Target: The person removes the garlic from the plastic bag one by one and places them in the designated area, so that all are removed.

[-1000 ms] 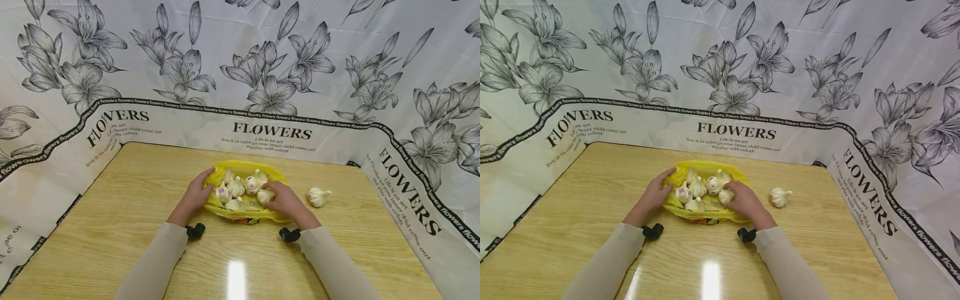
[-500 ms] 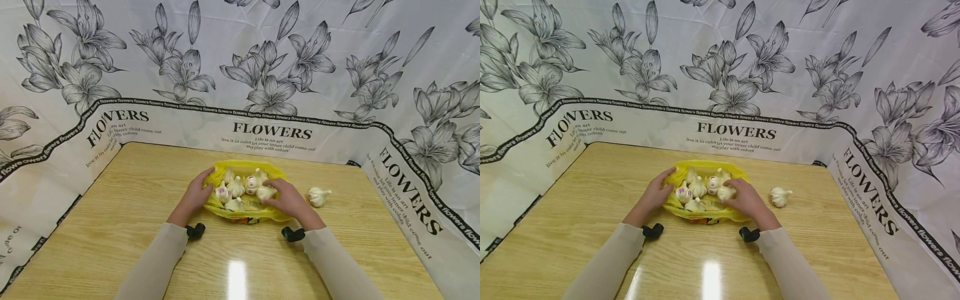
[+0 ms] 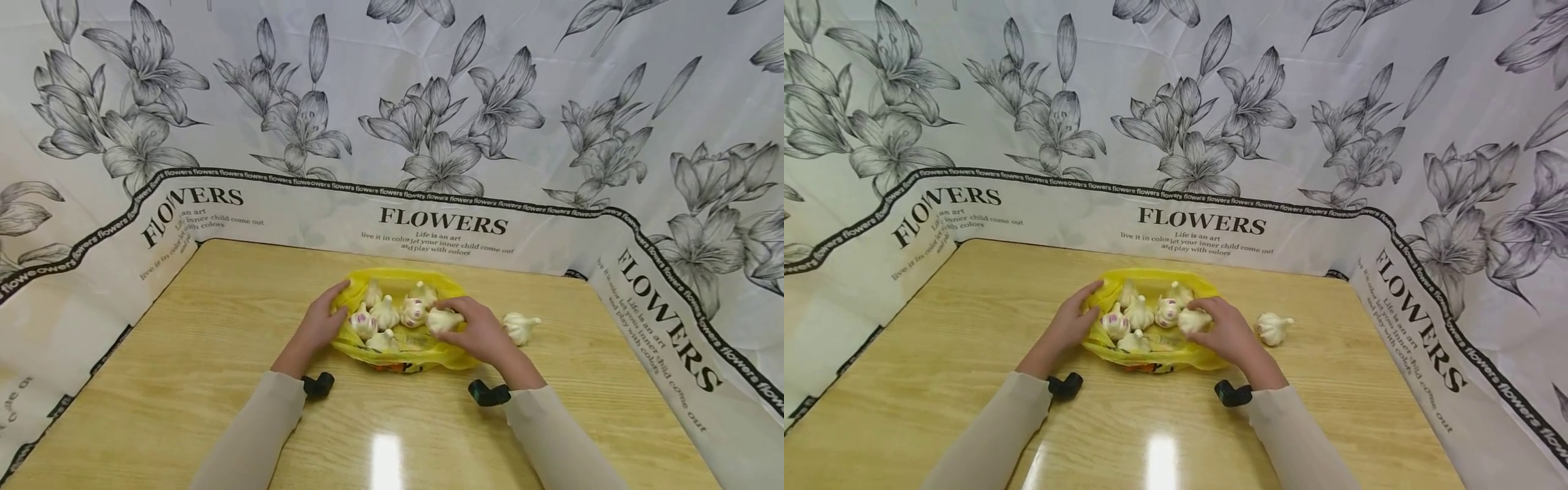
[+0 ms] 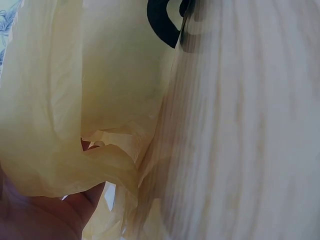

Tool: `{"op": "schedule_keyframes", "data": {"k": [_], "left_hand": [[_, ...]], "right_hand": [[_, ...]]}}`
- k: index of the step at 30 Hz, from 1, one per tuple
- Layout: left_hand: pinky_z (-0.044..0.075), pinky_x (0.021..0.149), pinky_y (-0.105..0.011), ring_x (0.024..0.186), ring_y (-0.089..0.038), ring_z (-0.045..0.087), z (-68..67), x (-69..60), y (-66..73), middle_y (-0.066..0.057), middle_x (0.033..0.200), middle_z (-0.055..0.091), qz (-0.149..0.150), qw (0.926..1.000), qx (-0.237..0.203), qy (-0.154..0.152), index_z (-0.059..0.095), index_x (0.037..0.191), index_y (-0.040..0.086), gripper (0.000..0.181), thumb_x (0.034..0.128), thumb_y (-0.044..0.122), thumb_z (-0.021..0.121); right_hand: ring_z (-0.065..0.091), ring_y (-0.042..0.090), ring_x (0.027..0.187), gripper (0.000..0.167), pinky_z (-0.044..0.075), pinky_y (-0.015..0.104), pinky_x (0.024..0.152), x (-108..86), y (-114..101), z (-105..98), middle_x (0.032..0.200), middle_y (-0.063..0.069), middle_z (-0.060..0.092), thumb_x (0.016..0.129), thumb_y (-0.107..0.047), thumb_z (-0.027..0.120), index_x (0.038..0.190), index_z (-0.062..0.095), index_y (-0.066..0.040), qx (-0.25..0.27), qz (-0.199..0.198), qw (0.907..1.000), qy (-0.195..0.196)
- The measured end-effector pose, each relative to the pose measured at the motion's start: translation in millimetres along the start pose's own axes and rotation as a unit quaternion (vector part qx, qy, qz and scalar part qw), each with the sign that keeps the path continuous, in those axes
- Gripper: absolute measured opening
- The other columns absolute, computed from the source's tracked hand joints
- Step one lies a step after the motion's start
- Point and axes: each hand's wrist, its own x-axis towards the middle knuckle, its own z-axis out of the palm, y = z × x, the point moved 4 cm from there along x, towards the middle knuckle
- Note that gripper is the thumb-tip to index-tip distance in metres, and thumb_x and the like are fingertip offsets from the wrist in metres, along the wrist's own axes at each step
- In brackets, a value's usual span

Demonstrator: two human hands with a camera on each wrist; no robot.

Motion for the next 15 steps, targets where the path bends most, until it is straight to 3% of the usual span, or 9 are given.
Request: {"op": "schedule_keyframes", "data": {"k": [7, 15], "left_hand": [[0.025, 0.118, -0.049, 0.147, -0.026, 0.026, 0.2, -4.2, -1.3, -0.002, 0.157, 0.033, 0.002, 1.0000, 0.000, -0.006, 0.035, 0.151, 0.024, 0.054, 0.0986, 0.020, 0.047], [0.025, 0.118, -0.049, 0.147, -0.027, 0.026, -1.1, -3.4, 2.3, -0.003, 0.157, 0.033, 0.000, 1.0000, 0.003, -0.005, 0.035, 0.151, 0.025, 0.054, 0.0989, 0.020, 0.047]], "right_hand": [[0.058, 0.031, 0.114, 0.053, 0.051, 0.049, 0.089, -11.5, 6.5, -13.4, 0.131, 0.008, 0.059, 0.080, -0.038, 0.076, 0.127, 0.061, -0.019, 0.002, -0.004, 0.9996, 0.028], [0.059, 0.030, 0.113, 0.058, 0.053, 0.049, 0.088, -17.8, 20.9, -27.6, 0.134, 0.009, 0.057, 0.081, -0.046, 0.072, 0.130, 0.058, -0.019, 0.021, 0.004, 0.9989, 0.041]]}}
